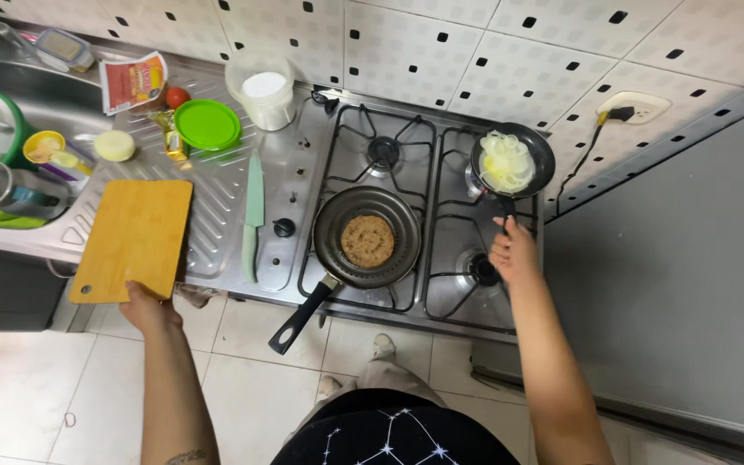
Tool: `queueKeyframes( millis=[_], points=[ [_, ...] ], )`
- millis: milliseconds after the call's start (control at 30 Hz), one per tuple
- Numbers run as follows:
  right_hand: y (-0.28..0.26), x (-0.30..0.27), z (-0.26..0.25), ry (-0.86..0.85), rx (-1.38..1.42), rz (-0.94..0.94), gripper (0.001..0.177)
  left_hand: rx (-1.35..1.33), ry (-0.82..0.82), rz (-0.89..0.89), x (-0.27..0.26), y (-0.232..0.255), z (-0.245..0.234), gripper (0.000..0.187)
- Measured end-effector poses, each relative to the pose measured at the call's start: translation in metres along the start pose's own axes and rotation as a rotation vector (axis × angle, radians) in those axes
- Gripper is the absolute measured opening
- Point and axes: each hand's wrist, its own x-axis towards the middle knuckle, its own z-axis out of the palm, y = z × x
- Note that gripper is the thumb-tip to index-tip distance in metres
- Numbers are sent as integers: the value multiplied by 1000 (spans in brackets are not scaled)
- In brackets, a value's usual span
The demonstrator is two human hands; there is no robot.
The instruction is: The person cooks a patty in a pan, prepares sliced onions in another pan with butter, and seasons the onions with salt.
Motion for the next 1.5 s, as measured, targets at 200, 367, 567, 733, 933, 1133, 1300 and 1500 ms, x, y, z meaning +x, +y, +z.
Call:
queueKeyframes(
  millis=[200, 367, 567, 733, 933, 1133, 1300, 1500],
  points=[
    [-16, -9, 9, -65, 11, 84, 31, 383, -76, -242, -3, 14, 13, 77],
    [-13, -2, -12, -72, 152, 207, 59, 598, 12, -384, -49, 51, 49, 80],
    [29, -34, -25, 47, 32, 236, 84, 447, 83, -366, -72, 15, 3, 81],
    [65, -88, 15, -38, -76, 255, 16, 313, 159, -533, -101, -38, -91, 67],
    [60, -140, 98, -228, -370, -144, 60, 277, 199, -660, -120, -59, -191, 35],
    [87, -239, 219, -306, -429, -493, 45, 331, 137, -642, -101, 33, -260, 34],
    [177, -292, 291, -528, -353, -487, 32, 351, 244, -589, -68, 117, -355, 29],
    [278, -309, 360, -461, -327, 63, 48, 303, 408, -565, 0, 130, -409, 17]
  ],
)
